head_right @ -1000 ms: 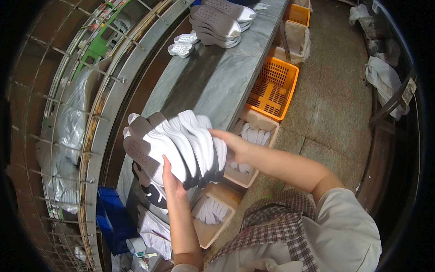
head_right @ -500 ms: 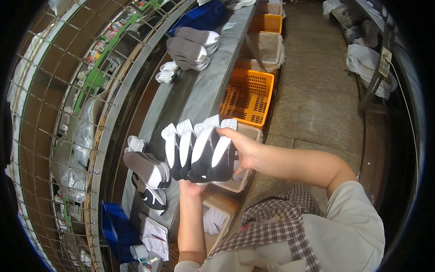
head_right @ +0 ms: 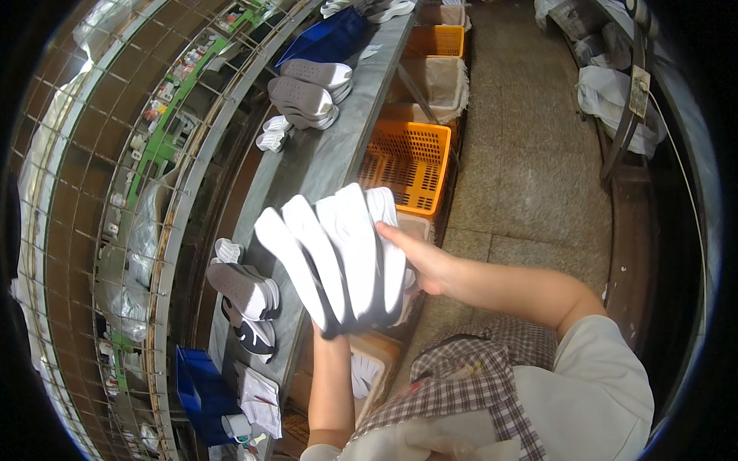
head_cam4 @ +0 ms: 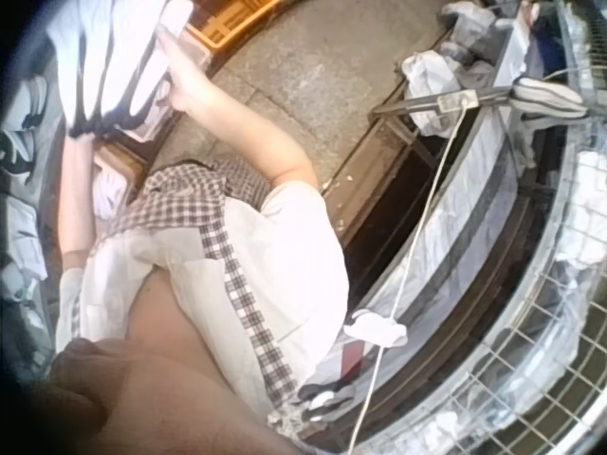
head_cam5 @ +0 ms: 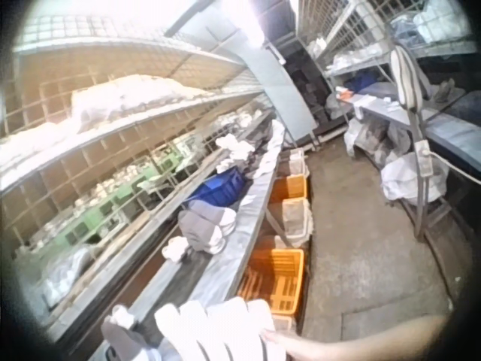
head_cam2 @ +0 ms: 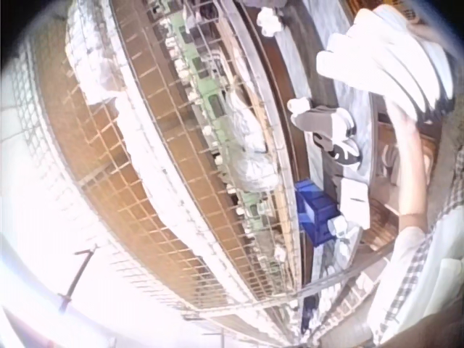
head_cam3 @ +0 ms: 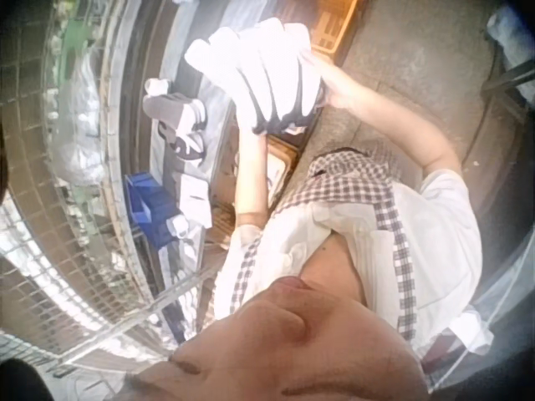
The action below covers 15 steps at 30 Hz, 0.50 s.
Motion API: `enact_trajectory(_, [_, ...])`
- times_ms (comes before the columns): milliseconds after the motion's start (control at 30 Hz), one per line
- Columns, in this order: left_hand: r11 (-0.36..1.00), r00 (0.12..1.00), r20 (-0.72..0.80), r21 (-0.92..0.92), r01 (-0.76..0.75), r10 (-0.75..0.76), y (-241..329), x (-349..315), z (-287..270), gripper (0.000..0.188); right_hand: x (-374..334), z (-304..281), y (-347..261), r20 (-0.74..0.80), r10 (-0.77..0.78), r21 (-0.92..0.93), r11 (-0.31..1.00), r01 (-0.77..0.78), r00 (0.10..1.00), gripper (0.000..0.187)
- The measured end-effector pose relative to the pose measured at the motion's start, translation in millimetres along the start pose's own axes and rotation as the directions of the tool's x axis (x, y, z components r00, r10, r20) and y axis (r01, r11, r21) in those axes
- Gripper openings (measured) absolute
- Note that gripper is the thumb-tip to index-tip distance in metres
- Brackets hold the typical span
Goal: The person picks up various slippers from shelves and bins, turns them over to inspect soles, and places them into different bins. They handle green, white, and black-and-white slippers, moving them between shelves and containers.
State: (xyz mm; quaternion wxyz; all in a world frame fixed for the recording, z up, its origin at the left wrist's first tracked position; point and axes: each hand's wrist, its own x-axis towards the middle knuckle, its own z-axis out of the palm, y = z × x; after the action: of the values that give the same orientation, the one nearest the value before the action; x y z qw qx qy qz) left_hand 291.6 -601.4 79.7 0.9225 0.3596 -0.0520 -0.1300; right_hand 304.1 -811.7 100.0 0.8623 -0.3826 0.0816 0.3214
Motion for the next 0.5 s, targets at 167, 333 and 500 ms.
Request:
enact_trajectory(167, [0.998,0.99,-0.138,-0.058,0.008,-0.016,-6,-16,-23,0.042,9,-25,10,0.196,-0.07,-0.153,0.983,0.101,0.978,0.101])
enact_trajectory(333, [1.0,0.98,-0.199,-0.013,0.0,-0.002,-4,-26,-36,0.042,5,-34,20,0.339,-0.066,-0.205,0.968,0.142,0.938,0.115])
enact_trajectory(500, [1.0,0.968,-0.252,0.005,-0.009,0.01,5,-38,-44,0.042,7,-32,40,0.375,-0.021,-0.255,0.959,0.125,0.927,0.118])
